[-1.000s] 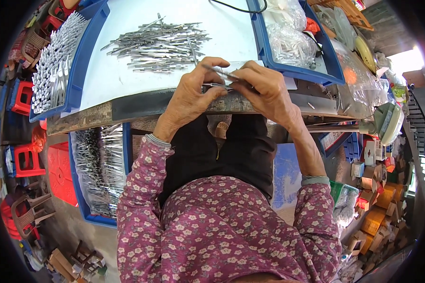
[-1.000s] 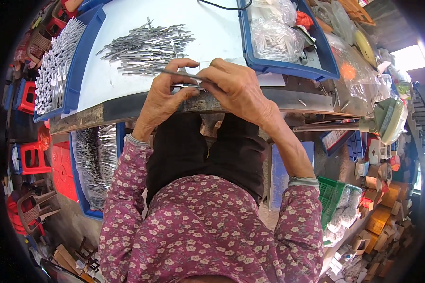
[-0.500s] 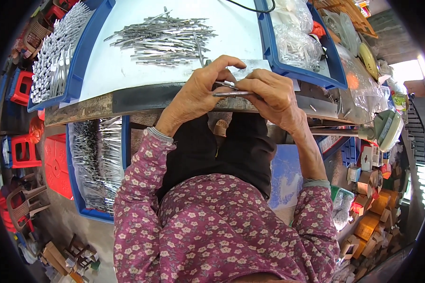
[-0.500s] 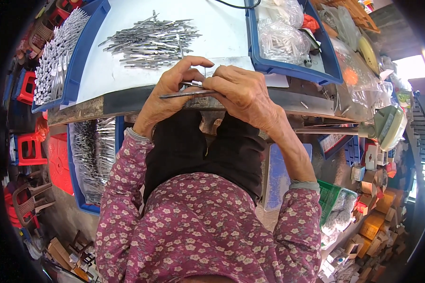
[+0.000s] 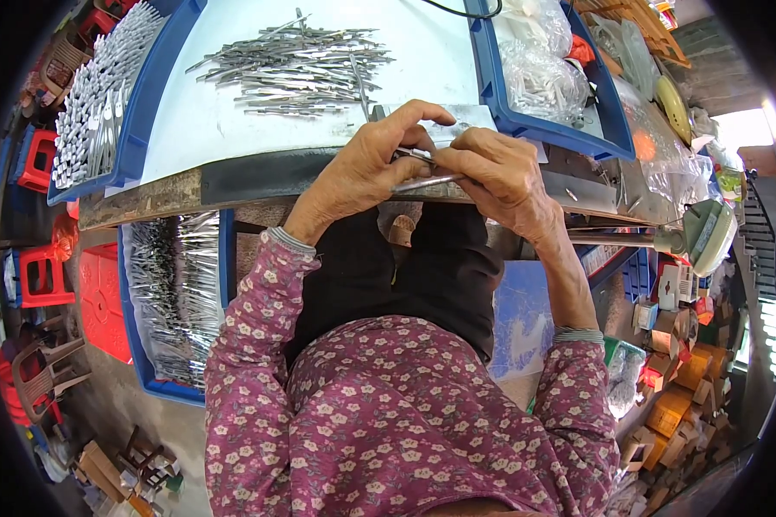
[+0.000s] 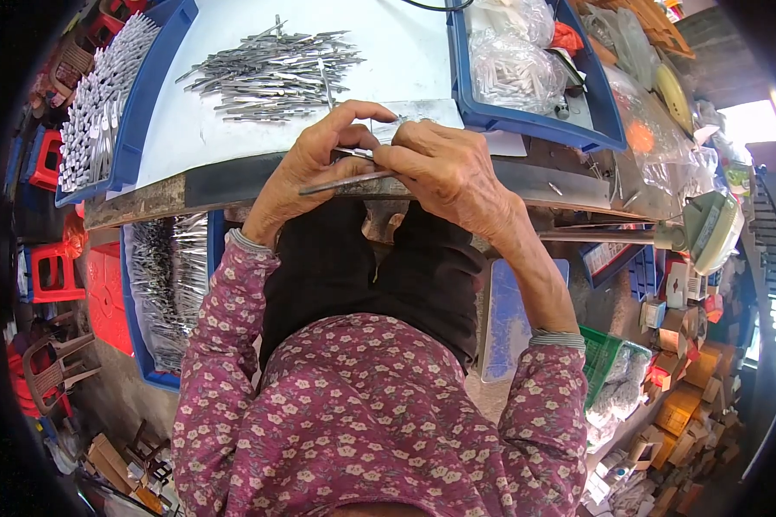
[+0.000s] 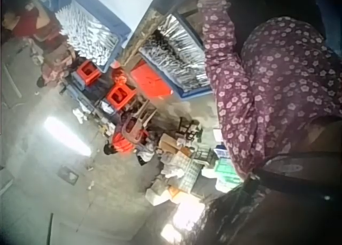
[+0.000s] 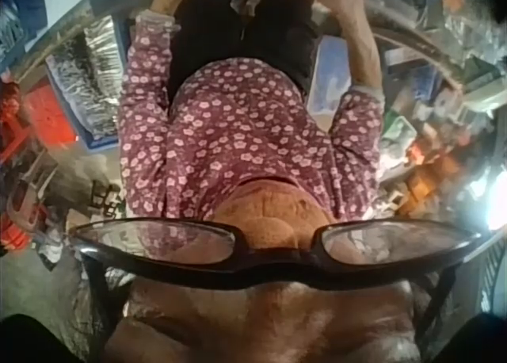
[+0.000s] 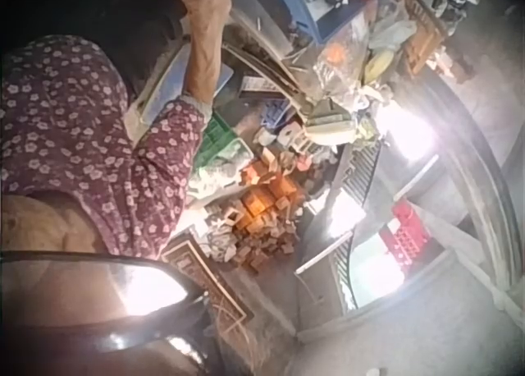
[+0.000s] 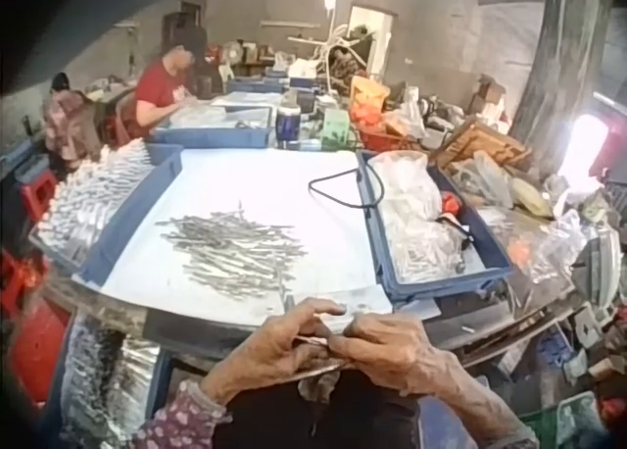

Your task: The recorder picks up small metal pins from a crate and assembles them into fixtures or plates at a workstation.

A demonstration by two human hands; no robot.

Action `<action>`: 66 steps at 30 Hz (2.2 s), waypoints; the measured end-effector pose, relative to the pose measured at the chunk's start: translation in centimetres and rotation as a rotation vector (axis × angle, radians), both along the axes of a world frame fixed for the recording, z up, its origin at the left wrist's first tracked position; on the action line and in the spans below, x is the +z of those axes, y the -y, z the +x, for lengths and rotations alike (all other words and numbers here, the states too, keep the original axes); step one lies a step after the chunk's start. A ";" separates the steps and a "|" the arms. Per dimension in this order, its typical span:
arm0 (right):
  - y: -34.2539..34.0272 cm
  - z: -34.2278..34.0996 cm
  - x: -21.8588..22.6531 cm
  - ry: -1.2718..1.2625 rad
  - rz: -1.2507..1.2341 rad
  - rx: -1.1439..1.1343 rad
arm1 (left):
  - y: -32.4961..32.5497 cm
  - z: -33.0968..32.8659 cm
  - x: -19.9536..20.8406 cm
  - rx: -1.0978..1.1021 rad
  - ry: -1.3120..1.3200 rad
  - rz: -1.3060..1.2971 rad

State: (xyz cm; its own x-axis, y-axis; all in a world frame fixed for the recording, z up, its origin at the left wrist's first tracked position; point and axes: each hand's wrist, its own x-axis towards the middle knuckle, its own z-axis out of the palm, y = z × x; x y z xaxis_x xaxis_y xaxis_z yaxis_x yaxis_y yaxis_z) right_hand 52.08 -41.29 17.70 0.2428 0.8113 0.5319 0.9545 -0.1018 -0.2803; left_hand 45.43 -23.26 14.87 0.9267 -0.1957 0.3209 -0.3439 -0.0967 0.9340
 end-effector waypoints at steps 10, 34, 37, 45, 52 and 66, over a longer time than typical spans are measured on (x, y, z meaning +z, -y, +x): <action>0.5 1.6 -0.8 -0.074 -0.084 -0.074 | 0.1 0.7 -0.3 0.092 -0.069 0.044; -3.8 2.5 -2.5 -0.912 0.454 -0.176 | 1.6 1.4 -3.7 0.701 0.239 0.397; -3.2 2.7 -2.8 -0.263 0.262 -0.244 | 1.8 1.3 -3.8 0.696 0.256 0.404; -3.4 0.5 1.1 -0.253 0.430 -0.308 | 1.5 1.1 -3.8 0.690 0.233 0.368; -2.8 2.0 -2.1 -0.190 0.146 -0.428 | 1.4 1.3 -3.7 0.687 0.265 0.440; -0.7 2.6 -3.2 -0.357 0.268 -0.549 | 1.6 1.3 -3.5 0.671 0.256 0.486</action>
State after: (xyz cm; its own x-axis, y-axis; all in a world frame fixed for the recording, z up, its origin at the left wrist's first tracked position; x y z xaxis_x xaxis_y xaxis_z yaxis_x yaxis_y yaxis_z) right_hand 54.69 -40.62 14.50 0.7763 0.3739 0.5075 0.6298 -0.4262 -0.6494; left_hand 46.69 -24.85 11.38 0.8060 0.1969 0.5582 -0.2655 -0.7226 0.6383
